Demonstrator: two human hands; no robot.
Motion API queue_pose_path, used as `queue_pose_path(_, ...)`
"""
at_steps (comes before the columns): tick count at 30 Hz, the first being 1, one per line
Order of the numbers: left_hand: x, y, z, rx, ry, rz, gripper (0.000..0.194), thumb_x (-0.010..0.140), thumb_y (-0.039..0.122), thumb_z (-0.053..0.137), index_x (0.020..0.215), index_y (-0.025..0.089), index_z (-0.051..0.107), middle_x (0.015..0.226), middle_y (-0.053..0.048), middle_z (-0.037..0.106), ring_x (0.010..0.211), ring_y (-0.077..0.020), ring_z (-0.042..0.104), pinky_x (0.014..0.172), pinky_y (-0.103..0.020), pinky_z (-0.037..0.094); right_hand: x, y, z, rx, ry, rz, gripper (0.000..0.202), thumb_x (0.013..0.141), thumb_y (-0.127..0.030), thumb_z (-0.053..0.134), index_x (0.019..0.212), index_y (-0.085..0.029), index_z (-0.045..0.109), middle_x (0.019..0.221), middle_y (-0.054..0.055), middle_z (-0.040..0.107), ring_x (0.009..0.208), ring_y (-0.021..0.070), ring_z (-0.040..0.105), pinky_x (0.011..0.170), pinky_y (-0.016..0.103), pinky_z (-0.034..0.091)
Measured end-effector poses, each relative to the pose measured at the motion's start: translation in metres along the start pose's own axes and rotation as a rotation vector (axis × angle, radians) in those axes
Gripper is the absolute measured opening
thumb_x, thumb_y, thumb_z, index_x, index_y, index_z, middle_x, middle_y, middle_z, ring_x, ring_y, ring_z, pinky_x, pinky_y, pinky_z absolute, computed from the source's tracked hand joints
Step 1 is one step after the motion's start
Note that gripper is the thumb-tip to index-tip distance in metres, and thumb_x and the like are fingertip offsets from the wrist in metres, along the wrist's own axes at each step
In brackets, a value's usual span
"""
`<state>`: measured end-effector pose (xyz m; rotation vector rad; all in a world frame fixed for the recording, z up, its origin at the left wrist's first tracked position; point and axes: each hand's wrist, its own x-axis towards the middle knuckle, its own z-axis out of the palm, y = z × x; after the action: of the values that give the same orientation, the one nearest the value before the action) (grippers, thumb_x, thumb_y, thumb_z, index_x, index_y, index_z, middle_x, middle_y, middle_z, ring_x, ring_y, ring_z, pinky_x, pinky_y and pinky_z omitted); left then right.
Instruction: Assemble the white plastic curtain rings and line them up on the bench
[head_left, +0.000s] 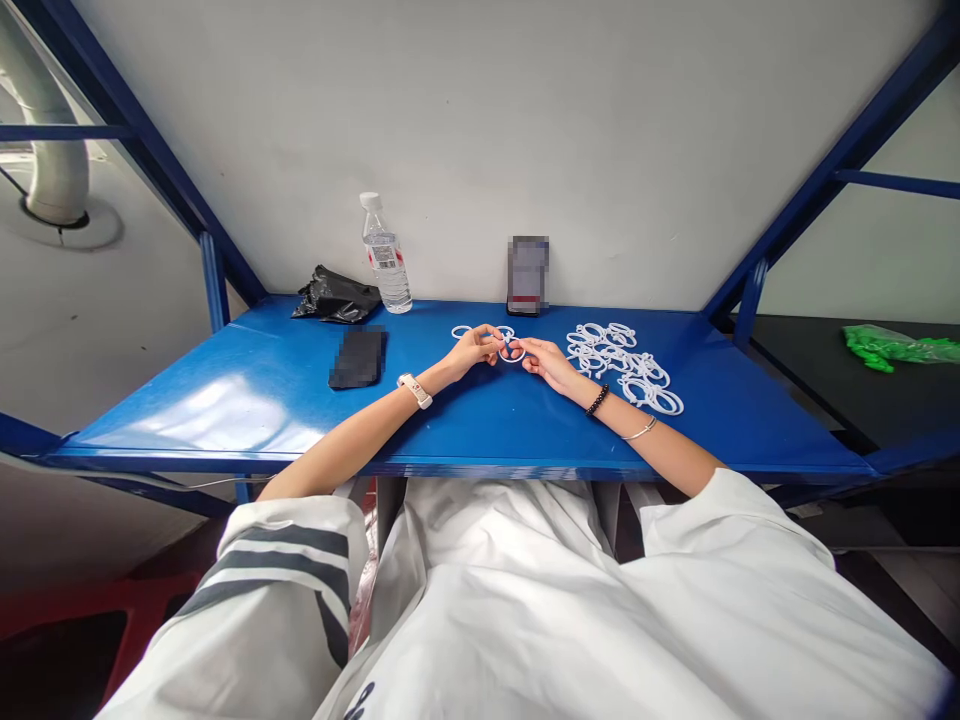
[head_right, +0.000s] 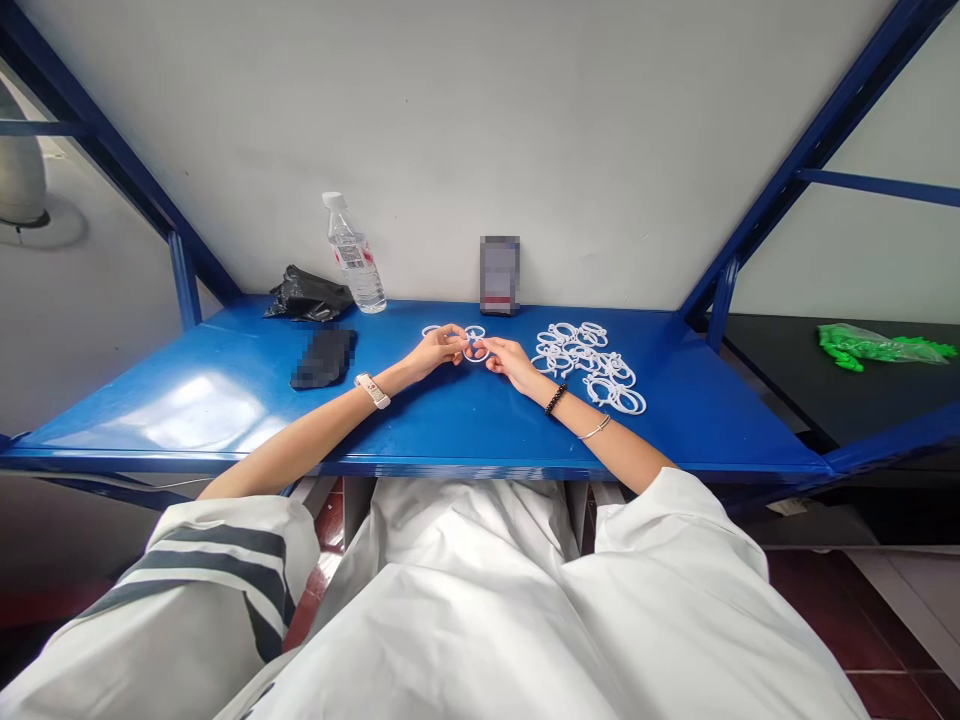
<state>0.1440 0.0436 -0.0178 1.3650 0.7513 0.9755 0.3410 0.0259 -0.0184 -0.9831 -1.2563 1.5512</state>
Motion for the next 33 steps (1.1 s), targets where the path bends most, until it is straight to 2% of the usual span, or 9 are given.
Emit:
queue_pose_path(5,-0.001,0.004,0.006,-0.114,0.086,-0.098,0.034,0.082,0.035,0.080,0.095,0.014,0.057,0.074,-0.001,0.068,0.057,-0.0083,0.060,0.066,-0.024,0.048,-0.002,-0.006,0.004,0.279,0.002,0.118,0.016,0.095,-0.022,0.065,0.080,-0.016,0.068,0.074,0.001,0.067,0.060,0.0068,0.057,0.059,0.018,0.049)
queue_pose_path(8,-0.002,0.008,0.010,-0.135,0.073,-0.135,0.027,0.087,0.035,0.074,0.093,0.012,0.061,0.075,-0.002,0.068,0.061,-0.0090,0.063,0.069,-0.024,0.050,-0.003,-0.009,0.007,0.379,-0.027,0.177,0.030,0.101,-0.022,0.053,0.074,-0.016,0.064,0.068,0.001,0.063,0.061,0.0078,0.057,0.062,0.019,0.049)
queue_pose_path(10,-0.004,0.008,0.013,-0.140,0.042,-0.139,0.029,0.087,0.038,0.073,0.087,0.012,0.062,0.074,-0.002,0.067,0.061,-0.0085,0.062,0.067,-0.023,0.049,-0.004,-0.009,0.008,0.396,-0.052,0.184,0.033,0.101,-0.025,0.052,0.071,-0.016,0.061,0.066,0.000,0.060,0.060,0.0082,0.054,0.061,0.020,0.048)
queue_pose_path(14,-0.008,0.006,0.019,-0.138,-0.095,-0.089,0.040,0.079,0.045,0.080,0.071,0.013,0.058,0.062,0.002,0.056,0.055,-0.0067,0.050,0.056,-0.021,0.041,-0.007,-0.007,0.010,0.281,-0.162,0.118,0.026,0.086,-0.031,0.074,0.071,-0.017,0.059,0.065,-0.003,0.054,0.058,0.0090,0.047,0.060,0.023,0.044)
queue_pose_path(17,-0.011,0.005,0.023,-0.155,-0.130,-0.090,0.046,0.079,0.050,0.079,0.067,0.014,0.055,0.060,0.002,0.052,0.055,-0.0071,0.048,0.056,-0.022,0.041,-0.008,-0.006,0.011,0.199,-0.226,0.096,0.037,0.079,-0.039,0.083,0.067,-0.019,0.054,0.063,-0.004,0.046,0.058,0.0100,0.040,0.060,0.026,0.041)
queue_pose_path(21,-0.010,0.007,0.023,-0.198,-0.101,-0.126,0.046,0.086,0.057,0.071,0.073,0.015,0.056,0.071,0.000,0.058,0.062,-0.0089,0.055,0.066,-0.025,0.047,-0.006,-0.008,0.010,0.221,-0.145,0.090,0.051,0.082,-0.053,0.078,0.063,-0.022,0.043,0.060,-0.005,0.035,0.056,0.0116,0.034,0.060,0.029,0.041)
queue_pose_path(24,-0.008,0.006,0.021,-0.184,-0.073,-0.127,0.045,0.084,0.054,0.074,0.075,0.014,0.057,0.073,0.000,0.059,0.063,-0.0084,0.056,0.067,-0.025,0.047,-0.004,-0.007,0.009,0.268,-0.091,0.103,0.054,0.075,-0.055,0.084,0.062,-0.022,0.043,0.060,-0.005,0.038,0.058,0.0113,0.037,0.060,0.027,0.042)
queue_pose_path(28,-0.007,0.003,0.020,-0.131,-0.085,-0.088,0.048,0.083,0.053,0.076,0.068,0.014,0.054,0.066,0.001,0.056,0.060,-0.0080,0.055,0.066,-0.025,0.046,-0.005,-0.003,0.010,0.162,-0.135,0.052,0.054,0.061,-0.056,0.091,0.063,-0.020,0.051,0.062,-0.005,0.046,0.060,0.0097,0.045,0.062,0.025,0.042)
queue_pose_path(33,-0.009,0.004,0.021,-0.113,-0.097,-0.078,0.050,0.085,0.055,0.074,0.064,0.014,0.053,0.063,0.001,0.055,0.058,-0.0081,0.054,0.064,-0.025,0.045,-0.006,-0.002,0.010,0.047,-0.190,0.005,0.051,0.072,-0.064,0.080,0.066,-0.019,0.055,0.064,-0.004,0.051,0.059,0.0093,0.049,0.066,0.026,0.044)
